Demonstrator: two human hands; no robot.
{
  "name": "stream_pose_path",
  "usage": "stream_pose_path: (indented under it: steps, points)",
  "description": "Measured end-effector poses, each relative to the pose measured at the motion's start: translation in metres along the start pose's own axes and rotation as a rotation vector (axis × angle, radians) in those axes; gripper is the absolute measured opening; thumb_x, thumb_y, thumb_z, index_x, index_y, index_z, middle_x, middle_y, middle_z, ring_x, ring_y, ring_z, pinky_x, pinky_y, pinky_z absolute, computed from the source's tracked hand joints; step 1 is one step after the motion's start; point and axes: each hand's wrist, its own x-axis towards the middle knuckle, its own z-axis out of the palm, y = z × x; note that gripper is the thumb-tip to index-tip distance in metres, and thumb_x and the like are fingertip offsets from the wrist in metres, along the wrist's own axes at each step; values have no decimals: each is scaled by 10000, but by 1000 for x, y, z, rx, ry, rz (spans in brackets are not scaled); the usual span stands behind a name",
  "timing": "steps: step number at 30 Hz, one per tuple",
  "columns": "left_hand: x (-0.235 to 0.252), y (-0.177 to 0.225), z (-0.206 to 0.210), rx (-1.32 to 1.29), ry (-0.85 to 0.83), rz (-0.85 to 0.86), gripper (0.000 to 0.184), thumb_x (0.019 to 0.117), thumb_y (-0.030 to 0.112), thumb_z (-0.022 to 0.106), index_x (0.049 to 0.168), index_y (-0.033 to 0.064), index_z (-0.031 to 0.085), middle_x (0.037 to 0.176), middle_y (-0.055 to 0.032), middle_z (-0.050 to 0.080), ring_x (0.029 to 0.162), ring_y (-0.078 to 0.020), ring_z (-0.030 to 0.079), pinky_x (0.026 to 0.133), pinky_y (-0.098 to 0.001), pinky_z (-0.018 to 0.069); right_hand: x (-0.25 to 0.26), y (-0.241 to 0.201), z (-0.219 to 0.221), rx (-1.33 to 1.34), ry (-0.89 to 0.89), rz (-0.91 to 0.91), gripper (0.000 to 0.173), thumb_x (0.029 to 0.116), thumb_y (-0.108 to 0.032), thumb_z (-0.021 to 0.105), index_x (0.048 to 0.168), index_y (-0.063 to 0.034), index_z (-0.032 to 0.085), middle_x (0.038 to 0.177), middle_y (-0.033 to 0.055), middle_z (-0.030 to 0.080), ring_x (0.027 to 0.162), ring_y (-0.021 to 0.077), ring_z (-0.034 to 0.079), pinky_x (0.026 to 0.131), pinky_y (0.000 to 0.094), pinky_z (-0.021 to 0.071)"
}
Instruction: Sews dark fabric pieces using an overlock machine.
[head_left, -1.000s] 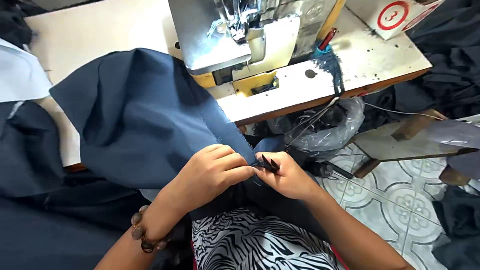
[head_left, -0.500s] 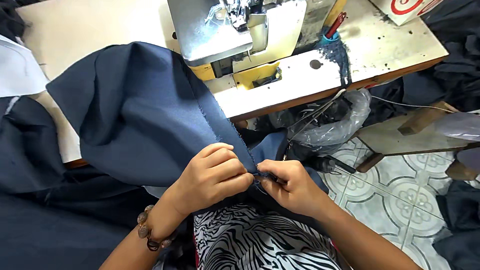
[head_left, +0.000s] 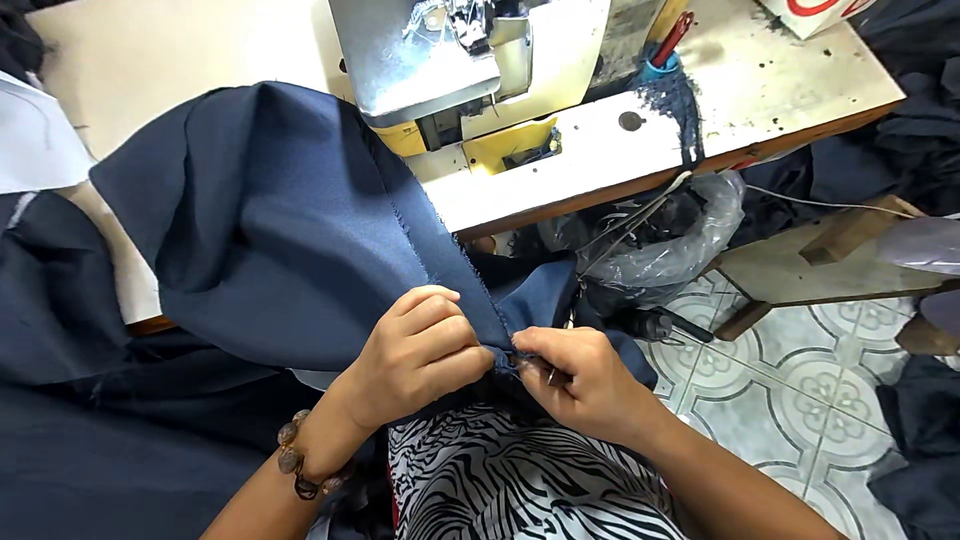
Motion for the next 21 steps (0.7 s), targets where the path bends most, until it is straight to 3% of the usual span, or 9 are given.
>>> stream_pose_path:
  steps: [5, 7, 9, 10, 12, 13, 15, 18, 21]
  points:
    - [2, 1, 1, -16, -8, -66, 158, 1016, 156, 603, 872, 108, 651, 760, -20, 566, 828, -142, 589, 1020, -336, 441, 0, 0, -2, -35, -33, -34, 145, 953, -103, 544, 920, -23, 662, 717, 52, 618, 626, 61, 542, 574, 170, 436]
    - [5, 3, 0, -36, -37, -127, 173, 996, 202, 636, 849, 118, 671, 742, -8, 574, 812, -123, 592, 1014, -323, 438, 0, 1, -1, -62, -55, -64, 187, 982, -197, 580, 923, -30, 640, 709, 54, 608, 608, 89, 552, 552, 204, 444]
    - [11, 4, -2, -53, -114, -186, 171, 976, 253, 658, 850, 143, 688, 738, 16, 595, 797, -107, 591, 960, -315, 438, -1, 4, 2, -103, -64, -93, 294, 1009, -310, 620, 911, -34, 634, 707, 59, 616, 612, 115, 586, 548, 238, 469]
    - [14, 5, -2, -72, -171, -205, 173, 969, 287, 658, 857, 161, 700, 759, 26, 617, 810, -108, 596, 919, -321, 440, -1, 7, 2, -102, -72, -117, 271, 1014, -277, 614, 903, -31, 643, 706, 64, 625, 623, 130, 603, 557, 251, 484]
    - [23, 2, -6, -142, -311, -218, 183, 960, 342, 654, 883, 188, 717, 905, 26, 653, 935, -128, 605, 890, -339, 457, -2, 11, -2, -65, -131, -175, 224, 1024, -208, 580, 870, -49, 618, 692, 57, 597, 625, 139, 588, 562, 256, 474]
    - [29, -1, -10, -174, -386, -205, 207, 960, 371, 656, 881, 190, 720, 1023, 18, 672, 1050, -145, 610, 961, -379, 469, -2, 11, -8, -26, -181, -204, 215, 1026, -194, 568, 865, -58, 612, 691, 51, 589, 625, 134, 581, 561, 250, 469]
    - [43, -9, -20, -198, -509, -137, 245, 942, 384, 676, 822, 173, 702, 1191, -2, 685, 1240, -190, 601, 1137, -544, 401, -3, 9, -25, 84, -284, -248, 232, 1044, -201, 546, 864, -64, 596, 695, 46, 562, 628, 116, 562, 562, 224, 460]
    - [63, -34, -37, -174, -564, -49, 248, 879, 375, 721, 786, 145, 725, 1030, 8, 720, 1098, -184, 668, 1125, -598, 400, -6, -5, -72, 265, -268, -253, 314, 1083, -280, 515, 841, -81, 512, 712, 33, 487, 649, 72, 513, 585, 180, 430]
    - [67, -61, -58, -1, -588, -32, 295, 804, 434, 744, 718, 155, 700, 879, 16, 696, 959, -187, 688, 1089, -658, 406, -33, -14, -125, 344, 84, -180, 182, 1040, -370, 584, 1004, -205, 652, 947, -107, 673, 930, -24, 638, 835, 156, 514]
